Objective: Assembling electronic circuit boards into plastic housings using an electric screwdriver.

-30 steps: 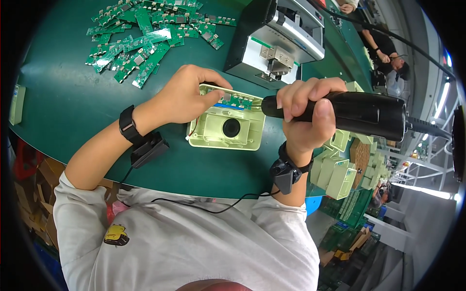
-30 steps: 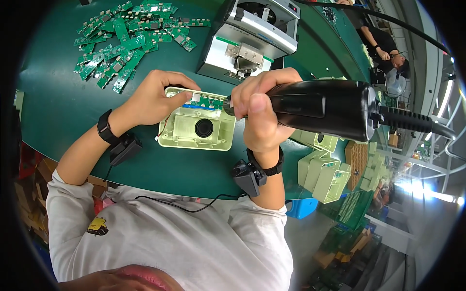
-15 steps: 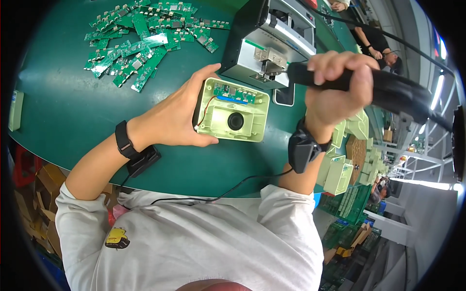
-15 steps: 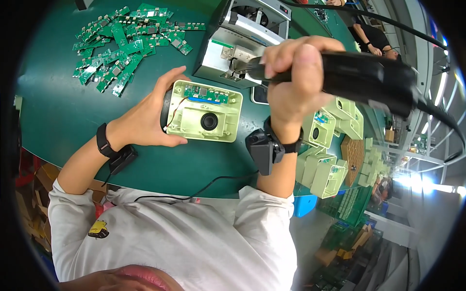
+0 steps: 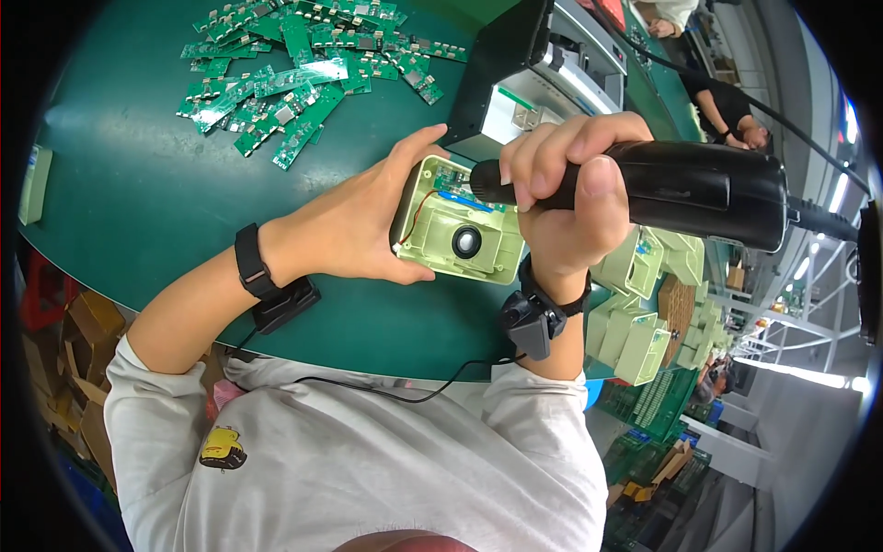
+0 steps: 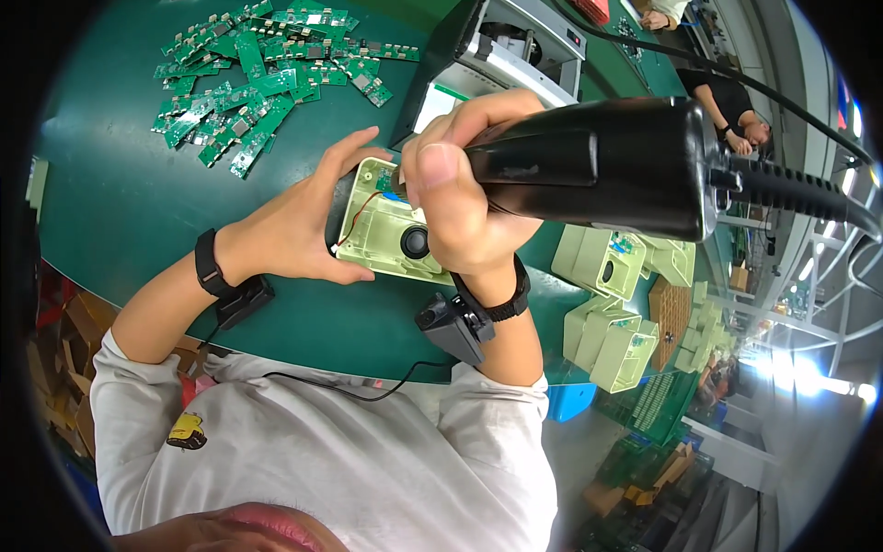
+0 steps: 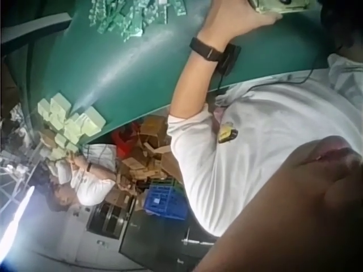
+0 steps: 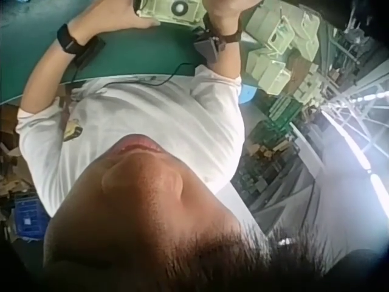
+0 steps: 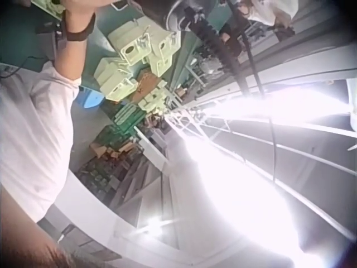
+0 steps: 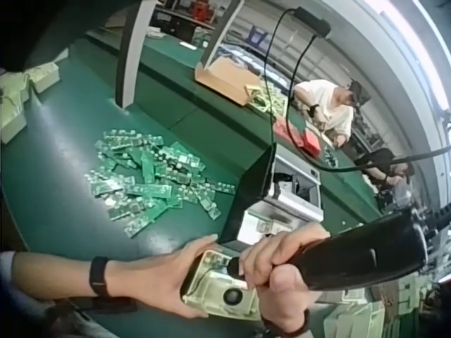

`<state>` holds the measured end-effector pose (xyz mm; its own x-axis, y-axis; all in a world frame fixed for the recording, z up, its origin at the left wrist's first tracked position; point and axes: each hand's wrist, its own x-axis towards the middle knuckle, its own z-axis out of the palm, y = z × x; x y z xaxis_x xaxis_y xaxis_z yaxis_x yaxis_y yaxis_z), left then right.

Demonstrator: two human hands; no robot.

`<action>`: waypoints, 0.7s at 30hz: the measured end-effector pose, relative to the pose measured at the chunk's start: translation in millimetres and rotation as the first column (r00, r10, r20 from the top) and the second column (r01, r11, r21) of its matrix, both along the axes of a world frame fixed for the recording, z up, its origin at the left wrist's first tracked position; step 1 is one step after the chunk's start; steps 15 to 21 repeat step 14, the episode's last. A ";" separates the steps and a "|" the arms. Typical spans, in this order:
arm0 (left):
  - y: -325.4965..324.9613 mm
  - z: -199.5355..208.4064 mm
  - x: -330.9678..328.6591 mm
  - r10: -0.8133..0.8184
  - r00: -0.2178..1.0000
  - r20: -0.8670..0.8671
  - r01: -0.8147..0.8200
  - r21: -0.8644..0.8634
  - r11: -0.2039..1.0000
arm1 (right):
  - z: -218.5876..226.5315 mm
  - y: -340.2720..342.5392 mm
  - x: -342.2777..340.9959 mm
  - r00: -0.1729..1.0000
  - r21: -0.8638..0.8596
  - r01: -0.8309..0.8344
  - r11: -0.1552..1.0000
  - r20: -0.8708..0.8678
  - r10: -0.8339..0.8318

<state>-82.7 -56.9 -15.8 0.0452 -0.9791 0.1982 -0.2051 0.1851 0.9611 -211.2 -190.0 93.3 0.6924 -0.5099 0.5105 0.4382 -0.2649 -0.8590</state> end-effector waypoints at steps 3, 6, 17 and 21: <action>0.7 -2.0 1.7 0.025 0.998 0.064 -0.022 -0.058 0.998 | -7.0 -2.3 3.7 1.000 -0.006 0.008 1.000 0.002 -0.008; -0.4 -3.1 2.1 0.021 0.998 0.053 -0.017 -0.067 0.998 | -8.8 -1.3 3.4 1.000 -0.004 0.012 1.000 0.000 -0.012; 1.3 -1.7 -0.6 0.046 0.985 0.168 -0.042 -0.028 0.999 | -9.0 -3.6 -23.4 0.962 -0.136 0.262 0.955 -0.038 -0.269; 1.3 -1.7 -0.6 0.046 0.985 0.168 -0.042 -0.028 0.999 | -9.0 -3.6 -23.4 0.962 -0.136 0.262 0.955 -0.038 -0.269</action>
